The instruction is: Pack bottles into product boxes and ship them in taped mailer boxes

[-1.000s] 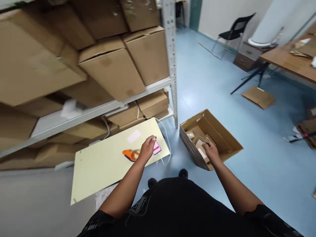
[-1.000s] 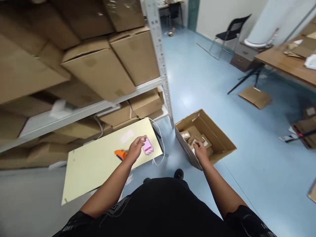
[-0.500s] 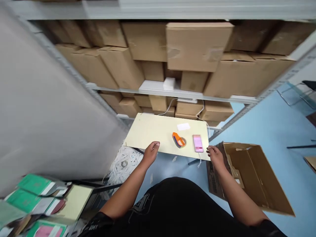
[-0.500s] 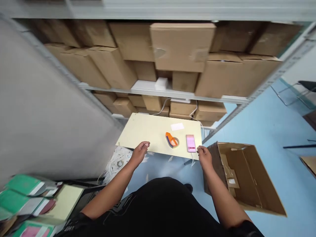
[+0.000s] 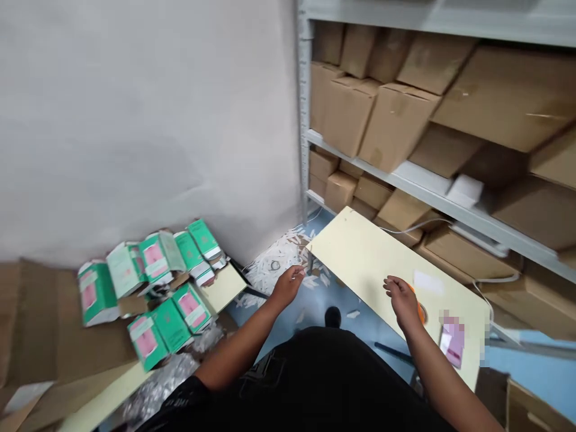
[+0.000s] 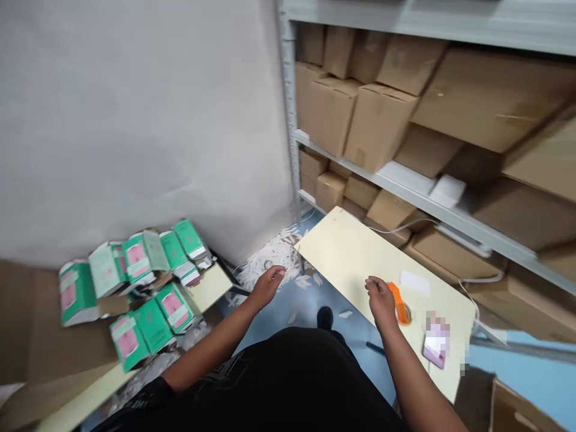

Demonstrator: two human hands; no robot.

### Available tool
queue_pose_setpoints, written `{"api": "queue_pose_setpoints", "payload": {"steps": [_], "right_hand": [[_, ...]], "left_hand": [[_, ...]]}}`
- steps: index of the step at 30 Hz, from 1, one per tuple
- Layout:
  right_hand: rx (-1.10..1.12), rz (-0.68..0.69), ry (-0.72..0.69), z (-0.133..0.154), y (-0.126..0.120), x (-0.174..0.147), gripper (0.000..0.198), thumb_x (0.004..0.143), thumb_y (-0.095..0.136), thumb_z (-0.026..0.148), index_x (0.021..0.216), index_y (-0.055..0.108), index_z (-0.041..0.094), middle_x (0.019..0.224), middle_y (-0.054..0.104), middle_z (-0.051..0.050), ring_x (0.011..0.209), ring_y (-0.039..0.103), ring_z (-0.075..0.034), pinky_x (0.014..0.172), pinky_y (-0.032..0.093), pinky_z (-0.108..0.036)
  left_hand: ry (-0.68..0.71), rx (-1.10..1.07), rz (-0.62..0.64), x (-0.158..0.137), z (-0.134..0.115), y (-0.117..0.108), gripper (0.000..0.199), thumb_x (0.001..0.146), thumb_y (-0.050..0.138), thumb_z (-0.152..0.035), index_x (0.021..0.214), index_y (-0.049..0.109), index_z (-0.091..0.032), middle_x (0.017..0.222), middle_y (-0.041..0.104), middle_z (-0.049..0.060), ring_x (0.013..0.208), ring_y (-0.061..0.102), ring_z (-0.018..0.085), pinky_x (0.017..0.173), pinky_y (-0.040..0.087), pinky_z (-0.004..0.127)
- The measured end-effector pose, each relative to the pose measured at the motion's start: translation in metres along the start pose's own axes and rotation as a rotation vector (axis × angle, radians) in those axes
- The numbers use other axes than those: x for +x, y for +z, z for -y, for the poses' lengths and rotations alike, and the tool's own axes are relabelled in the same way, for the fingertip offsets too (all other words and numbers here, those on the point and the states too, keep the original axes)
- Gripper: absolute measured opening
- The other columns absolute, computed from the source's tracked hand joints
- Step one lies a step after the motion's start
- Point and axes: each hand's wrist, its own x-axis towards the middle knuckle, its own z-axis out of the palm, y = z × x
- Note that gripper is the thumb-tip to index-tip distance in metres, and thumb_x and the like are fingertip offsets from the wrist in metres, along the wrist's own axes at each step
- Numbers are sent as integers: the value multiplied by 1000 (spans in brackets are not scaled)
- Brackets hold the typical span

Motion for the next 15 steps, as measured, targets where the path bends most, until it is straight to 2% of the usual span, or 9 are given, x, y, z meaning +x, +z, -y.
{"api": "queue_pose_setpoints", "payload": {"steps": [4,9,12,15], "right_hand": [[-10,183,-27,28,51,50,42,80,68,55,105,73,21,109,78,-11,102,74,-31,86,58,-43],[-72,492,-116,64,144,105,43,80,68,57,103,74,21,108,78,-13,99,75,-31,83,59,-43],[-110,688,-171,84,201,116,44,80,68,57,104,74,21,106,79,-11,97,75,-29,84,58,-41],[-138,845,-199,98,249,109,45,78,69,57,105,74,21,101,79,-9,95,75,-28,83,57,-39]], "left_hand": [[-90,-37,-181,-4,25,-22,44,92,55,-57,115,68,-22,117,74,10,109,69,27,94,54,40],[-190,-53,-447,-22,39,-46,46,93,56,-58,118,68,-22,115,74,10,108,70,27,94,55,39],[-246,-78,-610,-37,39,-51,44,92,57,-54,118,67,-20,116,75,11,108,70,27,97,54,43],[-287,-111,-730,-58,37,-51,42,92,59,-51,118,68,-20,119,75,12,109,70,28,100,54,44]]}}
